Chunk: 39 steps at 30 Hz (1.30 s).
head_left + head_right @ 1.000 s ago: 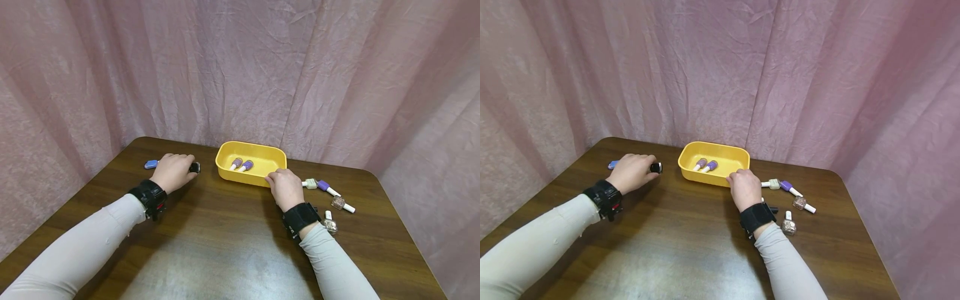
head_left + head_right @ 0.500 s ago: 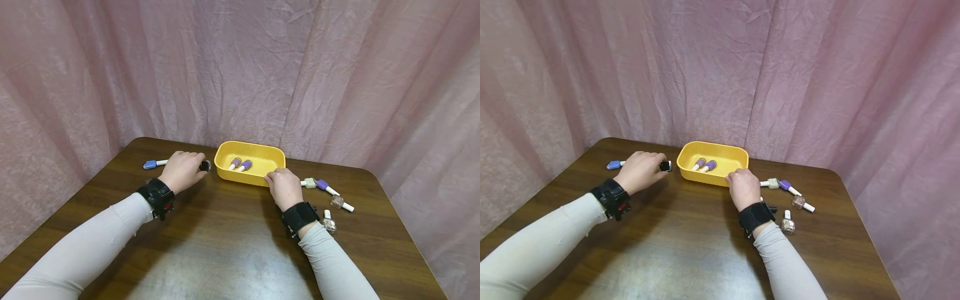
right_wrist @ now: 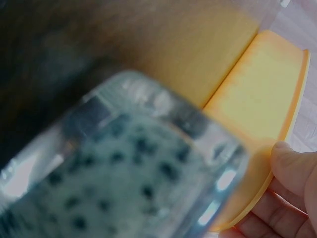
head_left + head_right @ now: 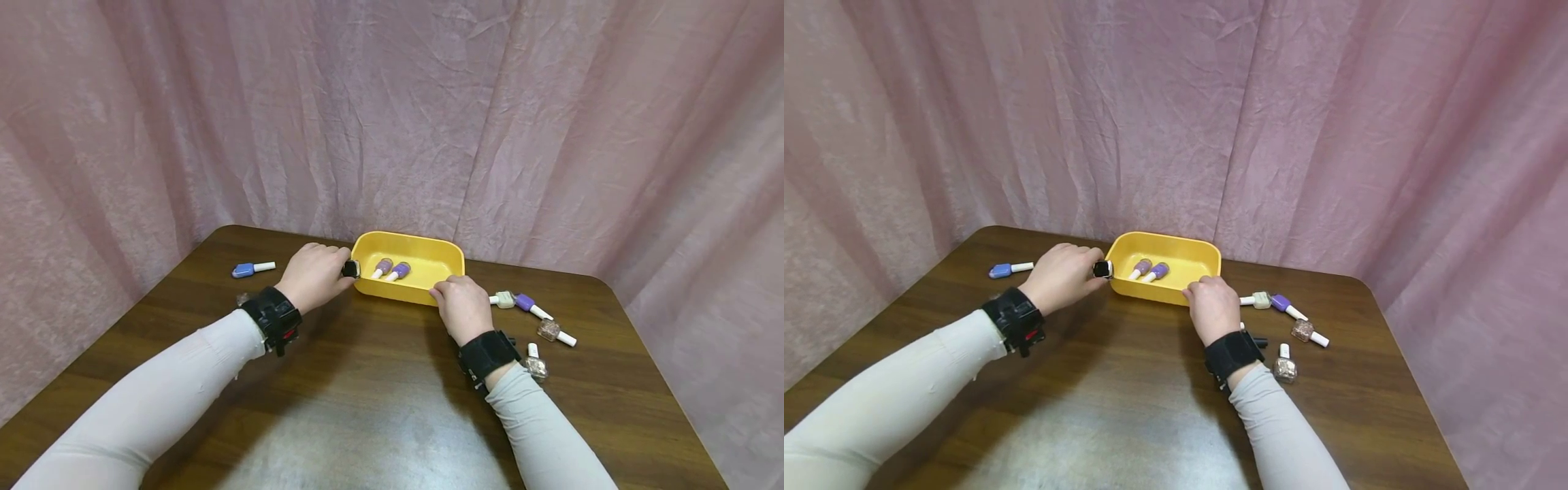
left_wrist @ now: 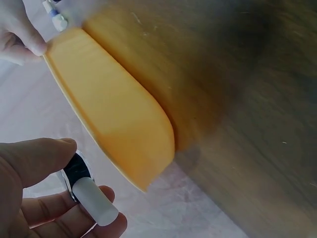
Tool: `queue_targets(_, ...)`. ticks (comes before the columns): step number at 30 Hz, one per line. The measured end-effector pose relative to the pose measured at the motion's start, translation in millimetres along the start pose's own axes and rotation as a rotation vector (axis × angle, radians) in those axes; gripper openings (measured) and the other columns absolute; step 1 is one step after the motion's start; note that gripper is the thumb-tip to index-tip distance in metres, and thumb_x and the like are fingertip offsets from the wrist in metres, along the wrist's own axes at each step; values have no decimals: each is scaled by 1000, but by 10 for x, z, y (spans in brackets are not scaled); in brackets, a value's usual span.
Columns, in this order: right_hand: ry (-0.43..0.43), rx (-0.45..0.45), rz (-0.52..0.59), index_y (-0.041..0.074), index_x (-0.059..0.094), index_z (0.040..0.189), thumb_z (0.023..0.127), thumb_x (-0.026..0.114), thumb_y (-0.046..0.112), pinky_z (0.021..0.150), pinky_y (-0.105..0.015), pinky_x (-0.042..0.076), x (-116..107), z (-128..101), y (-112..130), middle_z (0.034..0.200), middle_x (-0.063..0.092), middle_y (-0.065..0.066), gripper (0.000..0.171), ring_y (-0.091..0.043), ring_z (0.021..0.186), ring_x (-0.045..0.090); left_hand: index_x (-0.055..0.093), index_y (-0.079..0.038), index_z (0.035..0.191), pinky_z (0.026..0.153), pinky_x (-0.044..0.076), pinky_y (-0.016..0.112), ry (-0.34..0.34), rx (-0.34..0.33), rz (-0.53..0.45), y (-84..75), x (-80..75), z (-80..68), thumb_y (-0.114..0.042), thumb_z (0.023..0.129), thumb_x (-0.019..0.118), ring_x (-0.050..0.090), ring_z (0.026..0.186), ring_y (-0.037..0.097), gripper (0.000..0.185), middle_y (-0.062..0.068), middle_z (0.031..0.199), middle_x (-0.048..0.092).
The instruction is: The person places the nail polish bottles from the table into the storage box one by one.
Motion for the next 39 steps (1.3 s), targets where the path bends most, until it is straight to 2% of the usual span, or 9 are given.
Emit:
queue_targets(7,-10,-2,-2,7,86,98,102,82,19,76,-49,60,9,0,-13,88,76,-7,13,-32,89,72,72,-5,105,93,55,49,-12,16,22,-93,17,104,-37,97,88,69,82,30,36,6,85,72)
queue_targets(12,-12,-7,-8,8,86,97,102,82,20,75,-49,60,11,6,-1,87,76,-7,14,-33,89,72,69,-8,97,88,55,49,-19,16,31,-142,17,164,-39,96,88,69,80,29,37,4,79,68)
queue_targets(19,-18,-12,-9,8,86,96,102,82,20,74,-49,60,-15,-1,26,86,75,-6,14,-32,88,71,64,-10,87,82,53,48,-6,11,14,-166,54,270,-40,96,86,60,71,26,39,1,70,59)
queue_targets(26,-17,-11,-12,9,86,95,102,82,20,75,-49,60,-17,0,53,88,76,-6,14,-33,90,72,60,-11,81,71,49,45,-48,9,20,-166,78,348,-39,96,87,58,66,26,42,0,66,57)
queue_targets(35,-12,-4,-13,9,86,95,103,82,21,75,-49,60,-21,-2,48,87,76,-6,15,-32,89,72,66,-10,87,74,50,44,13,-54,39,-147,190,476,-52,99,81,58,69,24,46,1,71,61)
queue_targets(39,-9,0,-16,9,86,95,102,82,22,75,-49,60,-15,-11,52,87,75,-6,15,-32,89,72,63,-12,83,74,47,43,38,-77,40,-124,265,548,-58,99,79,53,67,22,52,-1,68,55)
Point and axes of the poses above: each hand's wrist, its own z-axis towards the middle knuckle, its own x-axis out of the palm, y = z × x, the point moved 2 cm from there along z, towards the middle knuckle
